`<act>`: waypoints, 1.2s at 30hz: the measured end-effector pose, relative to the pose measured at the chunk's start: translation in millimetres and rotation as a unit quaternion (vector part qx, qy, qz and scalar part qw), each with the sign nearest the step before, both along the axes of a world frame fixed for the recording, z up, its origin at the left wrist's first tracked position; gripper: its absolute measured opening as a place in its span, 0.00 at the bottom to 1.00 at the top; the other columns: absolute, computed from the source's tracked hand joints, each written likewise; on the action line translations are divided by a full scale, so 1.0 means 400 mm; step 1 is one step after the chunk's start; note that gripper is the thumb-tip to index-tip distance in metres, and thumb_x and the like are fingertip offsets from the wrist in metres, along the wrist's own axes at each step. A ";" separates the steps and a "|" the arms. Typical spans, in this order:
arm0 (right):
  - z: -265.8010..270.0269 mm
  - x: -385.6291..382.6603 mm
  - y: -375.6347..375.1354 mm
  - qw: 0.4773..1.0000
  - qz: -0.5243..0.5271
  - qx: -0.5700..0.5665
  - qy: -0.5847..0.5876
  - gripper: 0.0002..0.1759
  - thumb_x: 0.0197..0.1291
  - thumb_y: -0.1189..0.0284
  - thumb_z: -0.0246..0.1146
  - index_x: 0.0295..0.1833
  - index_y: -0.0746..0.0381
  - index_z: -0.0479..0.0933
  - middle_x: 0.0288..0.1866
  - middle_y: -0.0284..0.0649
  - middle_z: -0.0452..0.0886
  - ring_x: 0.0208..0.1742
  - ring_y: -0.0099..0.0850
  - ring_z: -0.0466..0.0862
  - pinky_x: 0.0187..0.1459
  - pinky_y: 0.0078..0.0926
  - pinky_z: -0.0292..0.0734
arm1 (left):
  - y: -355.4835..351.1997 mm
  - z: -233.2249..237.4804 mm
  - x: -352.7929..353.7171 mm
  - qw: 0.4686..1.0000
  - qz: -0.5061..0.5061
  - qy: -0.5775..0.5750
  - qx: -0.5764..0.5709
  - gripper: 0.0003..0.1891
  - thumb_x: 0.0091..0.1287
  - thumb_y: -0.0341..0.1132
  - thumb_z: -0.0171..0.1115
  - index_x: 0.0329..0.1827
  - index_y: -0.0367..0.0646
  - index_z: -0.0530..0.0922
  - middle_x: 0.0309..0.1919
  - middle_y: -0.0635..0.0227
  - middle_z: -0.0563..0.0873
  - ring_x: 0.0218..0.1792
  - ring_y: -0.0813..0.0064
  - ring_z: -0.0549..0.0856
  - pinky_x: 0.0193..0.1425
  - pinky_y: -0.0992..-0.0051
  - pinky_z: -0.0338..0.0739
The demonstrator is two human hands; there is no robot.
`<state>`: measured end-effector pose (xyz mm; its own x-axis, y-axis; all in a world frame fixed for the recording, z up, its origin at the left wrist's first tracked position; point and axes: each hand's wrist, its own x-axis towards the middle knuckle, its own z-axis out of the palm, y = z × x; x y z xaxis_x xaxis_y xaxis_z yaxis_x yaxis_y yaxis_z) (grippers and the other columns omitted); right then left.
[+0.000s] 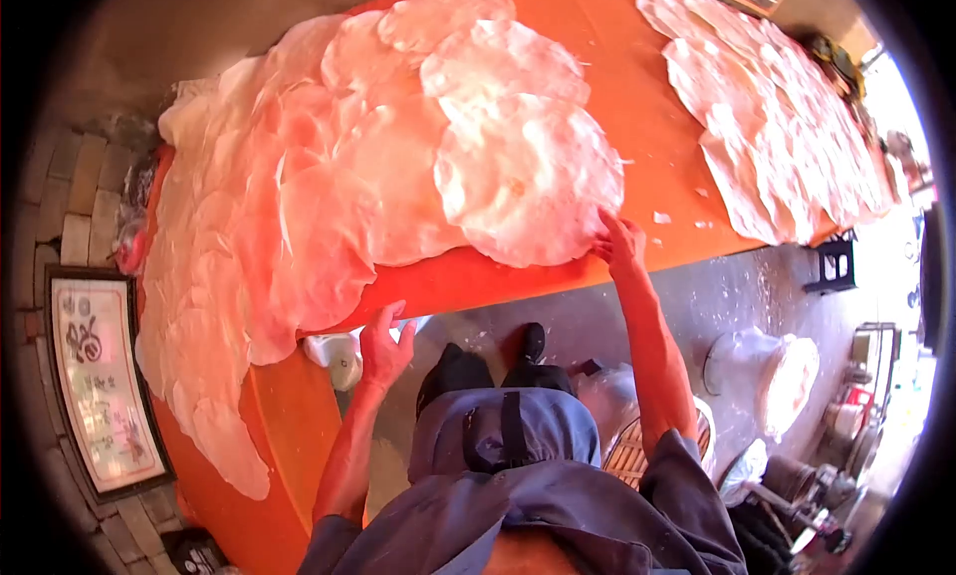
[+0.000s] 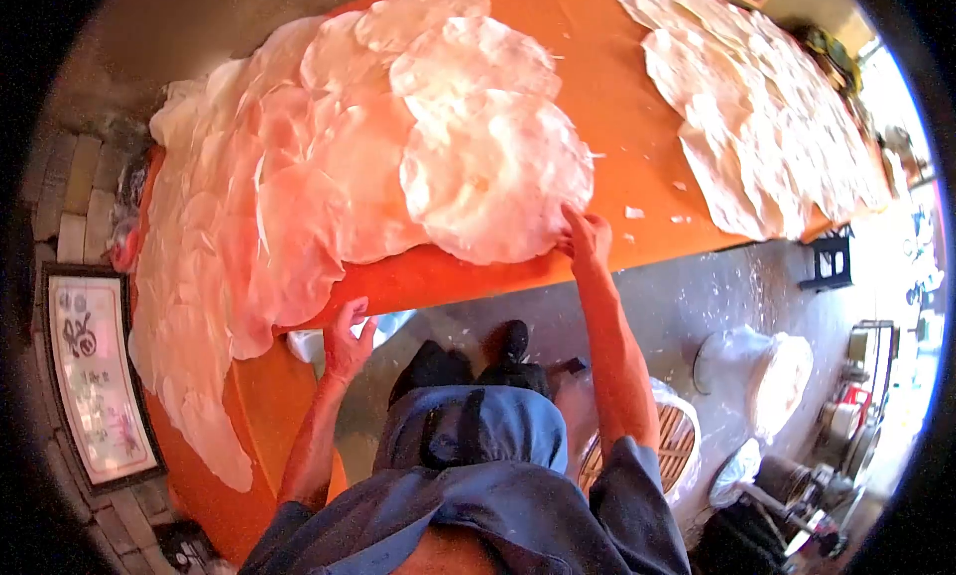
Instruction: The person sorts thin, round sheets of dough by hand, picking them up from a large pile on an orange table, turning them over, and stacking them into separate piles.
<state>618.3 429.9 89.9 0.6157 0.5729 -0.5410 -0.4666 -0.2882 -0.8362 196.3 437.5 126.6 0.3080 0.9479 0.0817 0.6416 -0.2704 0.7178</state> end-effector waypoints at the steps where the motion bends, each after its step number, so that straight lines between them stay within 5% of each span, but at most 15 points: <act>1: -0.010 -0.002 0.010 0.999 0.012 -0.016 -0.026 0.26 0.52 0.61 0.74 0.44 0.71 0.74 0.25 0.40 0.76 0.16 0.29 0.76 0.18 0.25 0.75 | 0.012 0.012 0.000 1.000 0.015 0.010 -0.004 0.19 0.59 0.31 0.67 0.53 0.37 0.77 0.46 0.54 0.84 0.46 0.58 0.85 0.47 0.66 0.81; 5: -0.046 0.010 0.018 0.984 0.045 -0.070 -0.155 0.25 0.51 0.63 0.75 0.43 0.71 0.75 0.28 0.41 0.78 0.20 0.31 0.79 0.21 0.26 0.76 | 0.120 0.011 -0.004 0.986 -0.007 0.100 0.131 0.26 0.57 0.33 0.70 0.58 0.36 0.75 0.52 0.52 0.81 0.56 0.53 0.79 0.60 0.59 0.74; 8: -0.139 0.040 0.021 0.942 0.011 -0.099 -0.321 0.28 0.47 0.64 0.76 0.46 0.71 0.74 0.31 0.43 0.80 0.26 0.31 0.82 0.24 0.27 0.77 | 0.216 0.015 0.010 0.978 -0.020 0.172 0.121 0.34 0.53 0.35 0.72 0.64 0.35 0.71 0.61 0.50 0.75 0.64 0.49 0.71 0.68 0.55 0.66; 13: 0.039 -0.062 0.102 0.965 0.008 0.014 -0.262 0.20 0.51 0.79 0.63 0.53 0.65 0.74 0.40 0.41 0.79 0.28 0.27 0.78 0.28 0.24 0.74 | 0.300 -0.041 -0.029 0.981 -0.071 0.157 0.088 0.40 0.54 0.33 0.70 0.71 0.35 0.62 0.69 0.50 0.65 0.70 0.47 0.64 0.73 0.55 0.59; 16: 0.289 -0.146 0.247 0.805 0.152 0.000 -0.573 0.15 0.58 0.78 0.57 0.51 0.64 0.79 0.29 0.34 0.79 0.30 0.19 0.75 0.30 0.21 0.71 | 0.316 -0.065 -0.085 0.976 -0.087 0.169 0.109 0.37 0.55 0.28 0.65 0.70 0.34 0.63 0.69 0.49 0.66 0.69 0.46 0.66 0.73 0.54 0.61; 19: 0.514 -0.194 0.410 0.869 0.169 0.151 -0.440 0.12 0.62 0.73 0.60 0.49 0.64 0.82 0.34 0.30 0.84 0.36 0.15 0.76 0.39 0.17 0.75 | 0.338 -0.075 -0.100 0.967 -0.073 0.194 0.150 0.33 0.53 0.24 0.57 0.67 0.34 0.68 0.63 0.48 0.72 0.64 0.45 0.71 0.67 0.55 0.68; 23: 0.661 -0.066 0.533 0.885 0.161 0.257 -0.352 0.17 0.59 0.80 0.62 0.55 0.66 0.80 0.40 0.33 0.85 0.38 0.18 0.79 0.42 0.14 0.74 | 0.352 -0.069 -0.128 0.982 -0.008 0.160 0.100 0.21 0.57 0.24 0.56 0.56 0.39 0.77 0.50 0.53 0.80 0.50 0.54 0.79 0.51 0.59 0.76; 28: 0.512 0.118 0.550 0.886 0.127 0.222 -0.388 0.17 0.58 0.74 0.67 0.54 0.66 0.80 0.35 0.32 0.83 0.30 0.19 0.77 0.33 0.17 0.73 | 0.360 0.013 -0.152 0.990 0.128 -0.043 -0.045 0.08 0.66 0.26 0.57 0.45 0.36 0.80 0.32 0.59 0.84 0.32 0.67 0.83 0.38 0.72 0.78; 30: 0.369 0.155 0.529 0.866 0.117 0.074 -0.480 0.16 0.58 0.67 0.70 0.51 0.60 0.81 0.31 0.34 0.81 0.28 0.22 0.77 0.30 0.20 0.72 | 0.367 0.091 -0.144 0.983 0.159 -0.092 -0.018 0.07 0.68 0.26 0.57 0.44 0.35 0.80 0.29 0.59 0.83 0.28 0.71 0.82 0.35 0.75 0.76; 31: 0.271 0.179 0.504 0.759 0.124 0.008 -0.639 0.17 0.57 0.67 0.72 0.51 0.60 0.81 0.32 0.37 0.81 0.29 0.28 0.78 0.30 0.24 0.74 | 0.370 0.124 -0.127 0.983 0.151 -0.100 -0.020 0.07 0.67 0.26 0.57 0.44 0.35 0.80 0.30 0.61 0.84 0.29 0.74 0.81 0.35 0.74 0.76; 32: 0.200 0.119 0.479 0.920 0.136 0.173 -0.325 0.16 0.60 0.65 0.69 0.50 0.60 0.80 0.33 0.39 0.82 0.31 0.30 0.80 0.33 0.26 0.77 | 0.373 0.153 -0.093 0.986 0.123 -0.111 -0.029 0.06 0.66 0.26 0.57 0.43 0.35 0.80 0.29 0.61 0.83 0.29 0.72 0.81 0.35 0.73 0.76; 33: 0.130 0.059 0.454 0.958 0.031 0.283 0.025 0.16 0.63 0.63 0.67 0.50 0.61 0.79 0.34 0.40 0.82 0.34 0.33 0.82 0.36 0.28 0.79 | 0.369 0.181 -0.047 0.988 0.092 -0.120 -0.041 0.06 0.66 0.26 0.57 0.43 0.35 0.80 0.29 0.60 0.83 0.29 0.71 0.82 0.35 0.72 0.77; 34: 0.204 -0.091 0.410 0.954 0.236 0.076 -0.170 0.21 0.67 0.55 0.59 0.53 0.62 0.78 0.38 0.45 0.83 0.36 0.36 0.83 0.40 0.31 0.81 | 0.359 0.196 0.003 0.988 0.061 -0.127 -0.056 0.06 0.66 0.26 0.57 0.42 0.35 0.80 0.29 0.59 0.83 0.29 0.69 0.82 0.35 0.72 0.77; 35: 0.182 -0.150 0.413 0.944 0.303 -0.025 0.128 0.27 0.69 0.49 0.54 0.58 0.61 0.75 0.40 0.46 0.83 0.37 0.35 0.84 0.41 0.32 0.82 | 0.357 0.200 0.062 0.992 0.002 -0.123 -0.029 0.06 0.65 0.26 0.58 0.42 0.35 0.80 0.29 0.58 0.83 0.29 0.65 0.83 0.35 0.70 0.77; 36: 0.234 -0.231 0.401 0.899 0.347 -0.020 0.265 0.30 0.70 0.47 0.49 0.61 0.60 0.73 0.42 0.43 0.84 0.37 0.34 0.84 0.41 0.36 0.82 | 0.359 0.202 0.125 0.991 -0.059 -0.119 -0.003 0.05 0.64 0.26 0.58 0.41 0.35 0.80 0.29 0.56 0.82 0.30 0.60 0.83 0.35 0.68 0.78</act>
